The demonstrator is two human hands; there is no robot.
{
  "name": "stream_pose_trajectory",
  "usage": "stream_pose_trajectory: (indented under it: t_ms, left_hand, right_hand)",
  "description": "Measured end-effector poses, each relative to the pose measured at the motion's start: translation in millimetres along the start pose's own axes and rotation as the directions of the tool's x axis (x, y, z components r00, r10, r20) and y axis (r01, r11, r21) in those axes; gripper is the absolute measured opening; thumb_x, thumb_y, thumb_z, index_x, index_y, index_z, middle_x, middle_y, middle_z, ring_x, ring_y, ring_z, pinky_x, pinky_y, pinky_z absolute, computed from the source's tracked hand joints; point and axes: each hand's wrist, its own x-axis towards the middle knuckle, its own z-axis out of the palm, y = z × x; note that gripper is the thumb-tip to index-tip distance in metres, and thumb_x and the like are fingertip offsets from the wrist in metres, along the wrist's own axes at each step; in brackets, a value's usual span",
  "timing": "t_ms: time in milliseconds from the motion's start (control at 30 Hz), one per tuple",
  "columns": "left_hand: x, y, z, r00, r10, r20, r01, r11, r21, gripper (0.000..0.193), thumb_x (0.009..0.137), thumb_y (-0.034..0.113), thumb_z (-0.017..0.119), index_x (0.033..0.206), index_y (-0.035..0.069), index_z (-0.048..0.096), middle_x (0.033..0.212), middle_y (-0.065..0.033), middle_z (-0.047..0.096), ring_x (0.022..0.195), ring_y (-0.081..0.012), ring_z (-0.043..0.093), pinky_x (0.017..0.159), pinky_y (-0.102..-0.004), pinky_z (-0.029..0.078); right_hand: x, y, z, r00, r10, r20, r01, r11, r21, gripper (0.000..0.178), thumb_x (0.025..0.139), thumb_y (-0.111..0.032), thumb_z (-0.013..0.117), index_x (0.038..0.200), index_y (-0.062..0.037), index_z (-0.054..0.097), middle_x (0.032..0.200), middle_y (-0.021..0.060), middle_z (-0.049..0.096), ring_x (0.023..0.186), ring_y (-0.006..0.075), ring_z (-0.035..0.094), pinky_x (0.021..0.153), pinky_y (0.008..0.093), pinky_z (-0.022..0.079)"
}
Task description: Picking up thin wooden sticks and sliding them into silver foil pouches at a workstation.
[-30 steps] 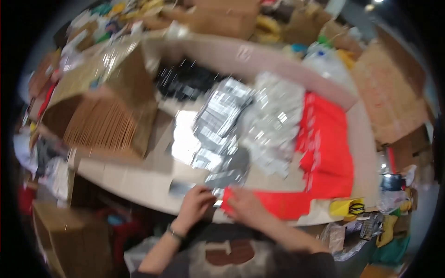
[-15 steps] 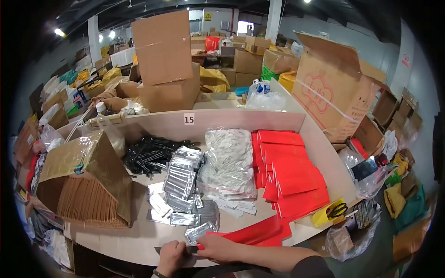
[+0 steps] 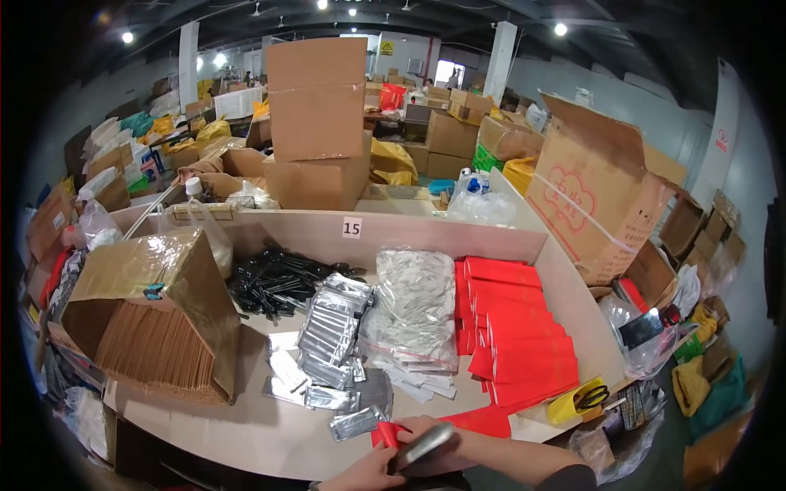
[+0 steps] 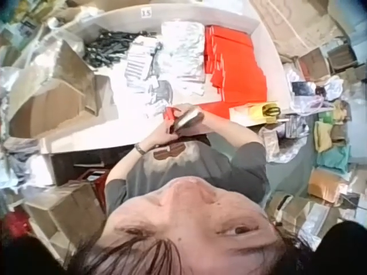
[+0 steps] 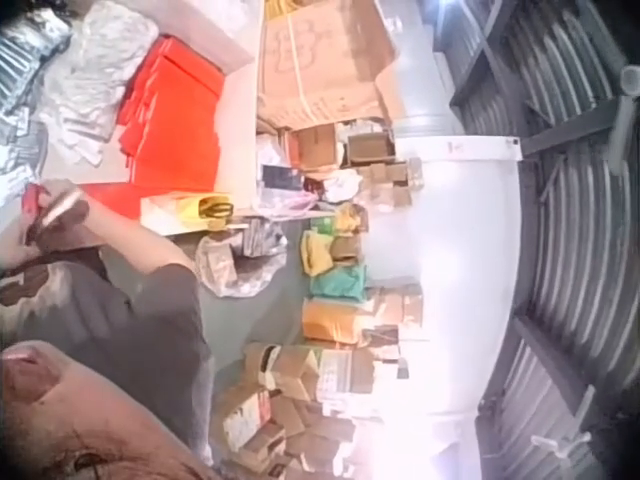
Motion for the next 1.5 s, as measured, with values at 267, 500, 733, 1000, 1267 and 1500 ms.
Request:
stream_pose_trajectory:
  t_ms: [267,500,733,1000,1267,1500]
  left_hand:
    - [8.4,0.1,-3.0,0.97,-0.021,0.243,0.017,1.0,0.019,0.06,0.082,0.025,0.071,0.133,0.002,0.05,0.139,-0.0195,0.046,0.121,-0.0288,0.05,0.098,-0.0377,0.043]
    - [3.5,-48.3,-51.4,0.831,-0.341,-0.439,0.376,0.927,-0.009,0.045,0.073,0.036,0.077,0.1,0.003,0.062,0.087,-0.0154,0.065,0.081,-0.0334,0.064,0.074,-0.0406,0.051]
    - [-31.6,-53.0,-30.1,0.748,-0.244,-0.617,0.382,0.919,0.1,0.044,0.067,0.034,0.079,0.091,0.003,0.059,0.084,-0.0169,0.062,0.083,-0.0369,0.063,0.072,-0.0445,0.05]
    - [-50.9,-43.4,-12.4,0.852,-0.137,-0.505,0.328,0.892,0.312,0.066,0.067,0.028,0.08,0.124,0.009,0.052,0.103,-0.014,0.061,0.091,-0.0354,0.063,0.074,-0.044,0.053]
    - [-33.0,-16.0,-55.6,0.897,0.167,-0.409,0.029,0.902,0.431,0.064,0.069,0.022,0.081,0.125,0.008,0.053,0.108,-0.0147,0.062,0.095,-0.0371,0.061,0.082,-0.0449,0.05]
    - [-130.7,-66.2,-194.5,0.354,0.395,-0.848,0.516,0.673,0.529,0.018,0.087,0.005,0.063,0.106,0.003,0.065,0.092,-0.0103,0.064,0.087,-0.0248,0.064,0.076,-0.0326,0.052]
  right_hand:
    - [10.6,28.7,33.1,0.992,0.129,0.002,-0.128,0.981,0.144,0.053,0.083,-0.033,0.066,0.123,-0.0001,0.057,0.123,0.0227,0.057,0.109,0.0414,0.059,0.092,0.0428,0.047]
    - [9.5,-16.9,23.0,0.937,0.089,-0.337,-0.192,0.939,-0.284,0.048,0.087,-0.049,0.062,0.083,-0.0013,0.065,0.1,0.0212,0.066,0.086,0.0339,0.065,0.07,0.0444,0.054]
    - [30.2,-26.5,22.9,0.876,0.483,0.007,-0.459,0.836,-0.299,0.048,0.093,-0.046,0.049,0.08,-0.0038,0.068,0.072,0.019,0.067,0.07,0.0371,0.067,0.059,0.0493,0.053]
    - [31.0,-8.4,43.0,0.809,0.585,-0.053,-0.586,0.797,-0.147,0.03,0.085,-0.034,0.06,0.087,-0.0045,0.066,0.076,0.0192,0.067,0.07,0.0384,0.066,0.062,0.0504,0.052]
    - [68.8,-40.7,44.2,0.921,0.386,-0.047,-0.386,0.922,0.012,0.019,0.083,-0.022,0.061,0.084,-0.0031,0.062,0.081,0.0187,0.064,0.079,0.0349,0.065,0.067,0.0463,0.052]
    - [36.1,100.1,0.5,0.743,0.236,-0.627,-0.556,0.739,-0.381,0.015,0.082,-0.019,0.065,0.086,-0.0041,0.064,0.09,0.0119,0.062,0.085,0.0341,0.062,0.073,0.0447,0.053]
